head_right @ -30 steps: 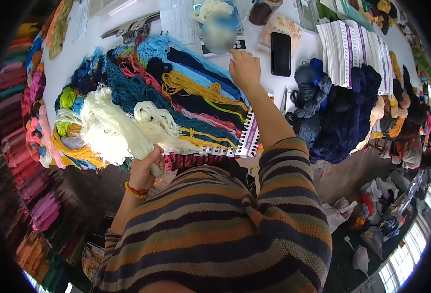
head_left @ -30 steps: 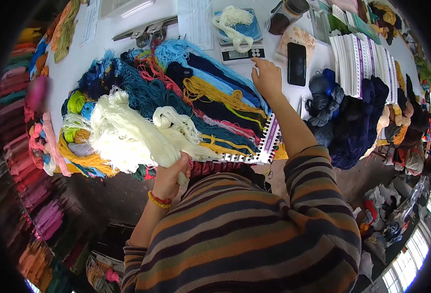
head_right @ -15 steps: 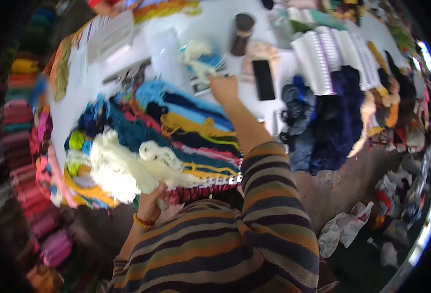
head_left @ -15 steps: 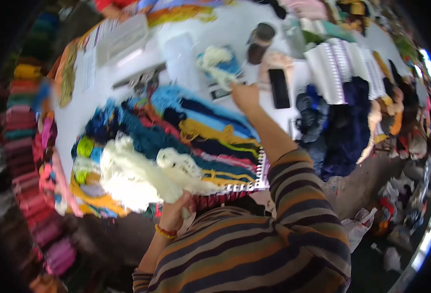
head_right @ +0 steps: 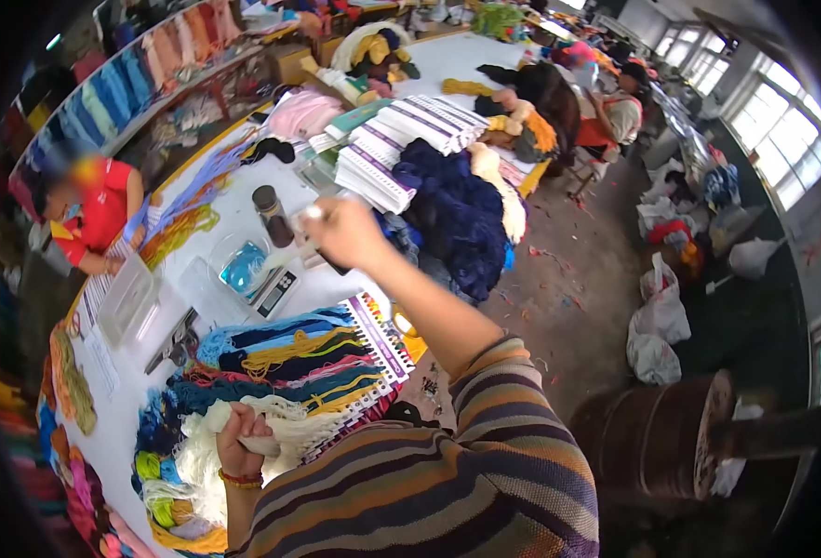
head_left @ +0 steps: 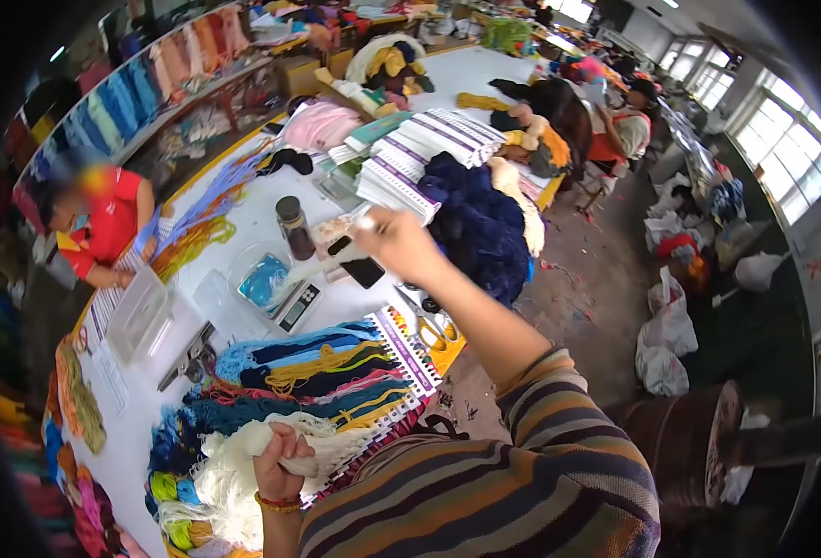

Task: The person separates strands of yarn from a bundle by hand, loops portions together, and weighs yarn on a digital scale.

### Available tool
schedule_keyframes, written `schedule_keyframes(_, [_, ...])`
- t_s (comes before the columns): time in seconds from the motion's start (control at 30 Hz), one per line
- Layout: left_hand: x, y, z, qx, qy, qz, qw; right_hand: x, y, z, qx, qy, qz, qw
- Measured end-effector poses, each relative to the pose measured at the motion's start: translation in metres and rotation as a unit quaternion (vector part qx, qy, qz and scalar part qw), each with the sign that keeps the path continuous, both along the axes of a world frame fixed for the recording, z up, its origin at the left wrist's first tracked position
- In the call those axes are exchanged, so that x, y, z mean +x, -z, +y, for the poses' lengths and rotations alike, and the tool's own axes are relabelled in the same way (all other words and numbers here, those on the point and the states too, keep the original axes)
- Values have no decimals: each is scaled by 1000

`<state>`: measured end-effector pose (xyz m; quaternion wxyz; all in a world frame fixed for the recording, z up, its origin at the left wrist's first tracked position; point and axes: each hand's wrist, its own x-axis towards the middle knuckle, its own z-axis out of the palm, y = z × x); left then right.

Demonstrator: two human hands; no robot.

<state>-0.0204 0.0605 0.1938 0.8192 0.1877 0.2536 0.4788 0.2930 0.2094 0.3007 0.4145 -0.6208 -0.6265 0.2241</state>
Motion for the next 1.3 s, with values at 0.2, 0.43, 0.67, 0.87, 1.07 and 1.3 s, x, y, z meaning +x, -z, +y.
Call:
schedule_keyframes(0.2, [-9,9,-13,32,39,-10,999,-120,76,-101,-187,-230,-131,946])
schedule_keyframes(0.43, [-16,16,-29,62,115,-12,991,-126,104,-155,-183,-209,-30,960])
schedule_keyframes(0.67, [1,-15,-49,82,230,-75,967,-131,72,-162,-114,-172,8,978])
schedule_keyframes(0.87, [3,-5,-52,139,232,-22,962,-127,67,-167,-70,-168,30,983])
schedule_keyframes(1.07, [5,-5,-53,96,181,13,979,-120,79,-178,-134,-166,43,976])
schedule_keyframes(1.3, [9,0,-56,70,194,12,978,-119,79,-186,-111,-166,-121,972])
